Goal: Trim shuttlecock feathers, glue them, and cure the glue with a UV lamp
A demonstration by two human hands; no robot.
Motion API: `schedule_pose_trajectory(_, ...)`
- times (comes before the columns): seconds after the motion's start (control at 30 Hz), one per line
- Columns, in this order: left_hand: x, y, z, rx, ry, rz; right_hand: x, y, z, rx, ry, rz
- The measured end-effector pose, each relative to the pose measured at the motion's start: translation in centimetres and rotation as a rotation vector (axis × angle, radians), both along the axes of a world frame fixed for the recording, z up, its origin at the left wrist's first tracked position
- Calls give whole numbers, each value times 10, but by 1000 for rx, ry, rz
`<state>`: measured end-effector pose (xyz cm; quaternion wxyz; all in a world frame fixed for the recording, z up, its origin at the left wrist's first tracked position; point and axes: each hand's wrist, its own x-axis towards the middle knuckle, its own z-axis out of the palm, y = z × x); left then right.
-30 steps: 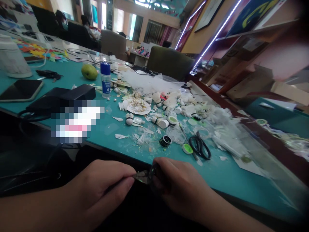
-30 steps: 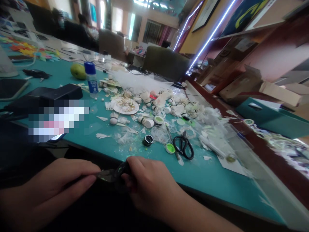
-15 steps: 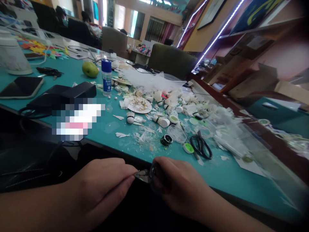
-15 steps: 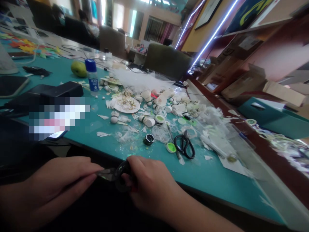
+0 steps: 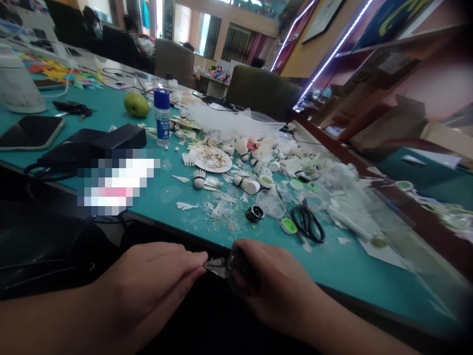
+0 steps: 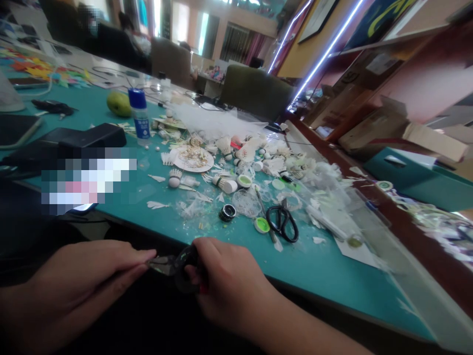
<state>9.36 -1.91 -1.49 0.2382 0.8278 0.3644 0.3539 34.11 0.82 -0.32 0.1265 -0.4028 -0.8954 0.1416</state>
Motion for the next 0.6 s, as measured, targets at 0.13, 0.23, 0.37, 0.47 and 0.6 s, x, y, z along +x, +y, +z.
schedule_pose_trajectory(0.13, -2, -1, -5, 102, 40, 24, 1, -1, 1, -16, -2, -4)
schedule_pose_trajectory(0.23, -6, -3, -8, 177, 96, 29, 0, -2, 2, -5, 0, -6)
schedule_pose_trajectory(0.37, -10, -5, -14, 238, 111, 30, -2, -2, 2, 3, 9, -1)
schedule_pose_trajectory(0.47, -13, -4, -18, 260, 138, 17, -2, -2, 2, 2, 7, 3)
schedule_pose_trajectory(0.6, -16, -2, -20, 268, 172, 18, -2, -3, 2, -12, 9, 8)
